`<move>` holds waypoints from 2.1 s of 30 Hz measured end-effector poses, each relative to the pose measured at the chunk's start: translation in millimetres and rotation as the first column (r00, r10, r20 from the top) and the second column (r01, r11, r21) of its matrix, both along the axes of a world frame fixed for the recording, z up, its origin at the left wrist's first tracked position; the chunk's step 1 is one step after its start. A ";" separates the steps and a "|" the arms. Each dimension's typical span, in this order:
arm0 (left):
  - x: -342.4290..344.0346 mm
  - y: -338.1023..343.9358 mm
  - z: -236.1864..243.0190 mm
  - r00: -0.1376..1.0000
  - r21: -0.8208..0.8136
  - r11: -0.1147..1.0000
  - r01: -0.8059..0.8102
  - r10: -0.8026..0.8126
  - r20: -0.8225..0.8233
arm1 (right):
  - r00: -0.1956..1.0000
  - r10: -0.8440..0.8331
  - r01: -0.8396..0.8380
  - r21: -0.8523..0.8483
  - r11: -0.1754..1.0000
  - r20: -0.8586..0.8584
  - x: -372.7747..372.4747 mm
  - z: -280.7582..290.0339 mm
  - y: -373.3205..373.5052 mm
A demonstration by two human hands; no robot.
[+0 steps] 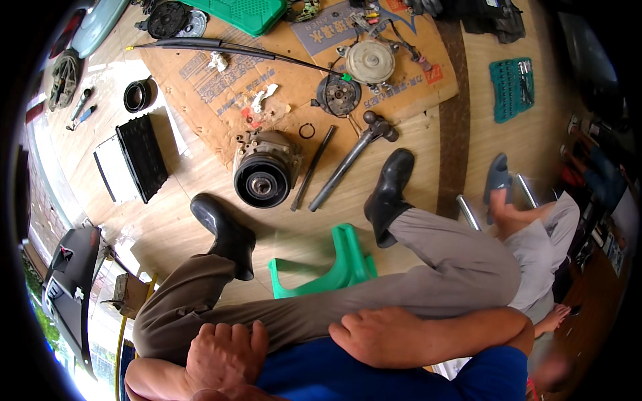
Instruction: The person disassembles and repairs an automotive alternator by striking a metal rod with a hammer to separate components and then removing internal parts by hand.
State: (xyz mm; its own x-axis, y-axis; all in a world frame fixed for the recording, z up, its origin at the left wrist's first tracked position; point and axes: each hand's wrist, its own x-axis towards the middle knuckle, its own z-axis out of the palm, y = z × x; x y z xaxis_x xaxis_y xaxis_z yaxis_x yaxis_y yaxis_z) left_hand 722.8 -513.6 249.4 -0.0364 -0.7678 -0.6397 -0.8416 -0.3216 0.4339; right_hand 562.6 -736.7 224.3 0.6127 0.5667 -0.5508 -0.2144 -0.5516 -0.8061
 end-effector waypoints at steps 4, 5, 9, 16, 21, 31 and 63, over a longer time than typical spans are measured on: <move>-5.4 1.1 6.1 1.000 0.003 1.000 0.007 -0.007 0.017 | 0.998 0.051 -0.051 -0.016 0.999 0.042 -2.0 6.7 4.5; -6.6 2.0 6.4 1.000 -0.024 0.999 0.021 -0.021 0.004 | 0.995 0.081 -0.080 -0.030 0.996 0.051 -3.5 8.4 6.2; -15.0 4.6 8.4 0.999 -0.093 0.995 0.043 -0.043 0.006 | 0.978 0.143 -0.123 -0.130 0.984 0.154 -13.6 12.8 15.0; -36.9 0.6 29.5 0.991 -0.019 0.996 0.088 -0.086 0.103 | 0.951 0.186 -0.125 -0.242 0.962 0.248 -32.9 10.8 26.8; -50.8 0.3 24.6 0.983 -0.163 0.979 0.123 -0.098 0.155 | 0.936 0.229 -0.137 -0.325 0.936 0.267 -41.8 11.7 34.0; -83.3 8.1 17.6 0.971 -0.107 0.984 0.144 -0.120 0.206 | 0.904 0.261 -0.117 -0.390 0.913 0.339 -49.3 7.6 36.7; -121.9 15.7 3.1 0.983 -0.926 0.356 0.125 -0.172 0.067 | 0.844 -0.467 0.509 0.120 0.852 -0.265 -32.5 -19.1 77.4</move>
